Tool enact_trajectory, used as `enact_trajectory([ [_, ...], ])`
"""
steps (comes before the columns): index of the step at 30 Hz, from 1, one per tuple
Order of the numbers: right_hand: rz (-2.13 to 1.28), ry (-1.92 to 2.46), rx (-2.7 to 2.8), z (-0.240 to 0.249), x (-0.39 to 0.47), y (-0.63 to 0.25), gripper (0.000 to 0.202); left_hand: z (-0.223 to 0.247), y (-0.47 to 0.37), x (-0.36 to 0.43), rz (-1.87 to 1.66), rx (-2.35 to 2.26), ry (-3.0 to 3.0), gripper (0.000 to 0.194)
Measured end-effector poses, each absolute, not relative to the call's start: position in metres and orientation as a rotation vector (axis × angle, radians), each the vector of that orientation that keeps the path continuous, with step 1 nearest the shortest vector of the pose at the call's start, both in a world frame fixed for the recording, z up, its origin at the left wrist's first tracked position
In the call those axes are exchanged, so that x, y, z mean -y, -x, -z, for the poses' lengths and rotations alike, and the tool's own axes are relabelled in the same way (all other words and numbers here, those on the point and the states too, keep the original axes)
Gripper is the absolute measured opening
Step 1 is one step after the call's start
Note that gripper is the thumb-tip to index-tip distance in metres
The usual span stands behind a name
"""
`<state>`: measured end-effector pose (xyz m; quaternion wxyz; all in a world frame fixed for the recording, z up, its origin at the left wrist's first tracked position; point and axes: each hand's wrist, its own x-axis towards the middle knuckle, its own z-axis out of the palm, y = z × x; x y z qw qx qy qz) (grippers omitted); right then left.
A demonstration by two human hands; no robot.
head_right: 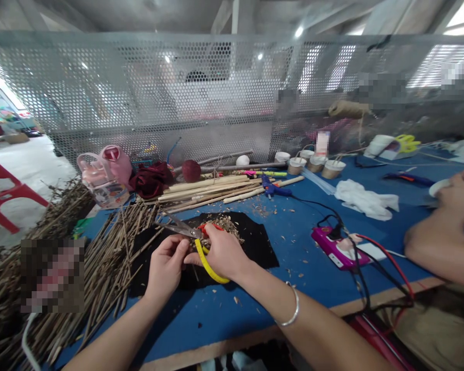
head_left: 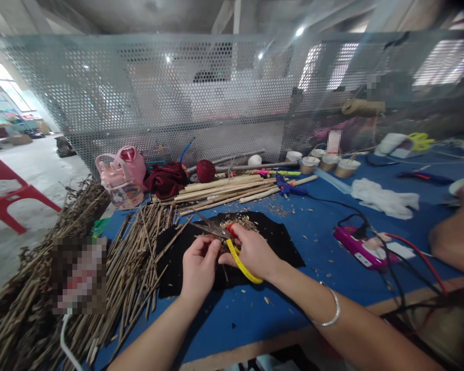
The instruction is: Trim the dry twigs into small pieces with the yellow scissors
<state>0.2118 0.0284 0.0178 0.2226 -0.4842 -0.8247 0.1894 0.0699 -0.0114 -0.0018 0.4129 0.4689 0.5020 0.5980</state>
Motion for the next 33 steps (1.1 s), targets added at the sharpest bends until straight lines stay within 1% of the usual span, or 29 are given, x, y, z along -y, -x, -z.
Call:
enact_trajectory([
  [6, -0.533, 1.391, 2.272, -0.0202, -0.0285, -0.2106, 0.049, 0.0013, -0.0703, 0.0118, -1.505, -1.27, -1.14, 0.021],
  [11, -0.479, 1.402, 2.296, -0.0201, -0.0297, -0.2106, 0.05, 0.0013, -0.0696, 0.0108, -1.51, -1.279, -1.121, 0.023],
  [17, -0.447, 1.301, 2.32, -0.0205, -0.0285, -0.2111, 0.053, -0.0027, -0.0692, 0.0109, -1.496, -1.293, -1.089, 0.026],
  [24, -0.574, 1.315, 2.244, -0.0143, -0.0282, -0.2096, 0.049, -0.0029, -0.0709, 0.0119, -1.491, -1.269, -1.086, 0.029],
  [28, -0.574, 1.352, 2.196, -0.0149, -0.0291, -0.2093, 0.046, -0.0021, -0.0724, 0.0126, -1.436, -1.271, -1.09, 0.031],
  [33, -0.559, 1.312, 2.186, -0.0166, -0.0295, -0.2095, 0.051, 0.0001, -0.0739, 0.0131, -1.36, -1.268, -1.064, 0.034],
])
